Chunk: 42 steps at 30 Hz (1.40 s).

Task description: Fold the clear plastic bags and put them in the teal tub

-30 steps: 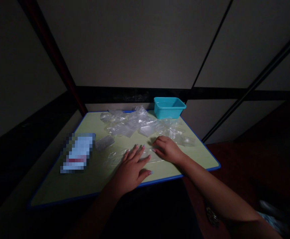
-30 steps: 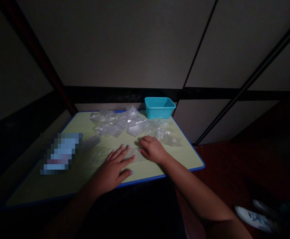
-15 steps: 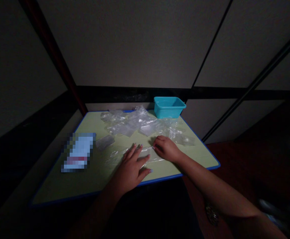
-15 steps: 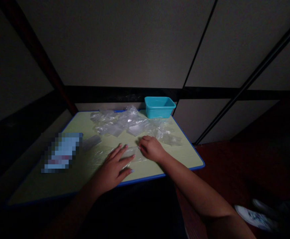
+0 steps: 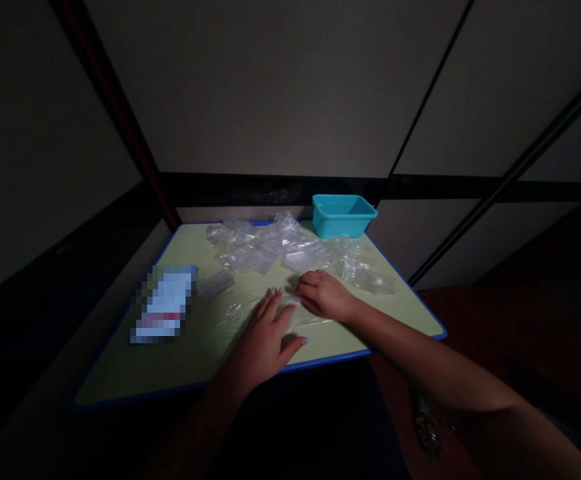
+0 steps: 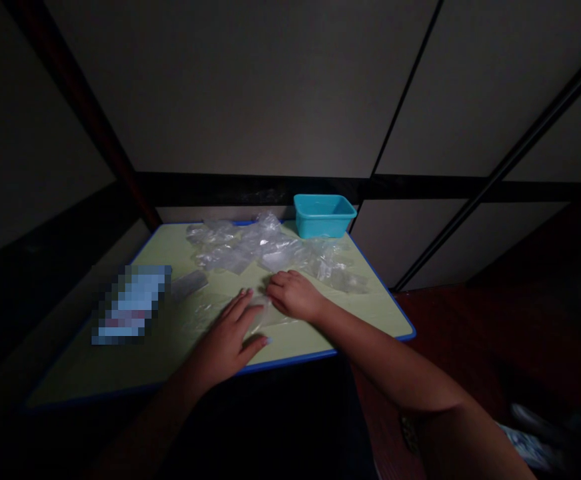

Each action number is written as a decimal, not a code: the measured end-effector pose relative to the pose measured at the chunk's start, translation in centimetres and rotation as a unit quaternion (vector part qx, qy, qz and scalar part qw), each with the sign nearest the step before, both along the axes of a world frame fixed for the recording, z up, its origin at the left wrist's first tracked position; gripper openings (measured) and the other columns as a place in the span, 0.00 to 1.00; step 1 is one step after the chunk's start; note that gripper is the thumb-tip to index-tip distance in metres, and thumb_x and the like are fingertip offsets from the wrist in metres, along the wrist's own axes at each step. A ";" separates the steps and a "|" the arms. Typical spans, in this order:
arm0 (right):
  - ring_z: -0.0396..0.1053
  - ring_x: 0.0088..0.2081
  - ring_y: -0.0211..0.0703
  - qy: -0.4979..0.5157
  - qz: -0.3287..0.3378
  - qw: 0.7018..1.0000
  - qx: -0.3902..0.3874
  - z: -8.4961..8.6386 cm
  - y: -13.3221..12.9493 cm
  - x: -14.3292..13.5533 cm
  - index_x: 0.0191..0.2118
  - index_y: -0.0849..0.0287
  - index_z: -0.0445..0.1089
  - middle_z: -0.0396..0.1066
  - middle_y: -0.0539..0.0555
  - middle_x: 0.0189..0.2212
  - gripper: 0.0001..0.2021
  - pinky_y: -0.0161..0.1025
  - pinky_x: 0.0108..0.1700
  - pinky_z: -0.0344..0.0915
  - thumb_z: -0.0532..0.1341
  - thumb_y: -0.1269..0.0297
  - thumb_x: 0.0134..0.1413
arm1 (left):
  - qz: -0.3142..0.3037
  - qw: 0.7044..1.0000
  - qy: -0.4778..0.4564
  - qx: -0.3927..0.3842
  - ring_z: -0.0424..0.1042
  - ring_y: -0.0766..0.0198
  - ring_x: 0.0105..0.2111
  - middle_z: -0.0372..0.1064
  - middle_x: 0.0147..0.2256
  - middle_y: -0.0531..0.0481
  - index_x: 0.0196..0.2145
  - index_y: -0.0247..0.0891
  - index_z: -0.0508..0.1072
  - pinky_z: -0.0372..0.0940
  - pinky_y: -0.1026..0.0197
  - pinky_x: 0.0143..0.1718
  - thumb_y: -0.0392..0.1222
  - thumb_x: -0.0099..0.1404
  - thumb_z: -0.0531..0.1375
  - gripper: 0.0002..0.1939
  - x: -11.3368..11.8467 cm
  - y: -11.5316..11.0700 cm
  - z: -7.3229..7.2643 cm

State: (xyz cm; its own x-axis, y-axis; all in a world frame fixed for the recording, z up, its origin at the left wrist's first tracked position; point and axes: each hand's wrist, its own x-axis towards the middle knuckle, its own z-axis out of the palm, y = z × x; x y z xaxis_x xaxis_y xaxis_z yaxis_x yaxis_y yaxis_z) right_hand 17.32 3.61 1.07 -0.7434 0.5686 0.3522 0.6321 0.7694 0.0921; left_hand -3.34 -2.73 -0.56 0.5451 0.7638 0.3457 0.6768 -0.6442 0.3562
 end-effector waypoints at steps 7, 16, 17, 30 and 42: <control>0.63 0.34 0.44 0.025 -0.036 0.999 -0.014 -0.7 0.1 0.0 0.32 0.59 0.69 0.68 0.56 0.30 0.08 0.39 0.35 0.54 0.55 0.66 0.60 | -0.022 0.999 0.029 0.003 0.48 0.45 0.64 0.49 0.64 0.40 0.58 0.43 0.65 0.50 0.41 0.61 0.49 0.64 0.58 0.25 -0.1 -0.1 0.3; 0.62 0.37 0.46 0.053 -0.072 0.995 -0.040 -0.9 -0.1 -0.4 0.34 0.60 0.69 0.68 0.57 0.32 0.05 0.40 0.37 0.55 0.57 0.67 0.57 | 0.004 0.999 0.041 0.017 0.45 0.43 0.64 0.54 0.62 0.41 0.53 0.44 0.72 0.48 0.37 0.60 0.48 0.65 0.57 0.19 -0.3 -0.1 0.4; 0.62 0.37 0.46 0.055 -0.070 0.995 -0.044 -0.9 0.0 -0.3 0.35 0.60 0.69 0.68 0.57 0.33 0.05 0.40 0.38 0.55 0.57 0.67 0.57 | 0.007 0.999 0.046 0.021 0.46 0.43 0.64 0.55 0.62 0.42 0.52 0.44 0.73 0.47 0.36 0.60 0.48 0.65 0.57 0.18 -0.4 -0.1 0.4; 0.62 0.42 0.49 0.058 -0.016 0.997 -0.039 -0.2 -0.2 1.1 0.42 0.60 0.69 0.68 0.59 0.38 0.09 0.44 0.43 0.55 0.56 0.64 0.58 | 0.002 0.999 0.042 0.023 0.55 0.47 0.61 0.58 0.60 0.39 0.55 0.38 0.69 0.53 0.44 0.60 0.47 0.65 0.56 0.22 -4.4 0.7 0.3; 0.63 0.43 0.48 0.047 0.054 0.997 -0.034 0.6 0.1 -0.6 0.35 0.58 0.72 0.69 0.58 0.39 0.08 0.44 0.43 0.55 0.57 0.62 0.58 | -0.029 0.999 0.014 -0.018 0.53 0.50 0.62 0.54 0.62 0.39 0.61 0.36 0.60 0.50 0.43 0.61 0.45 0.66 0.54 0.27 -5.1 0.8 0.2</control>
State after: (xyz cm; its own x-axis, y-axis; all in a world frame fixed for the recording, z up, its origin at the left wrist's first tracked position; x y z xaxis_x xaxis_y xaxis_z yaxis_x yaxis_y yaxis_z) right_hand 16.76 3.71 1.68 -0.7672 0.5122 0.3861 0.5489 0.8357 -0.0181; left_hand -8.41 -1.91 -0.31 0.5985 0.7417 0.3029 0.6483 -0.6705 0.3609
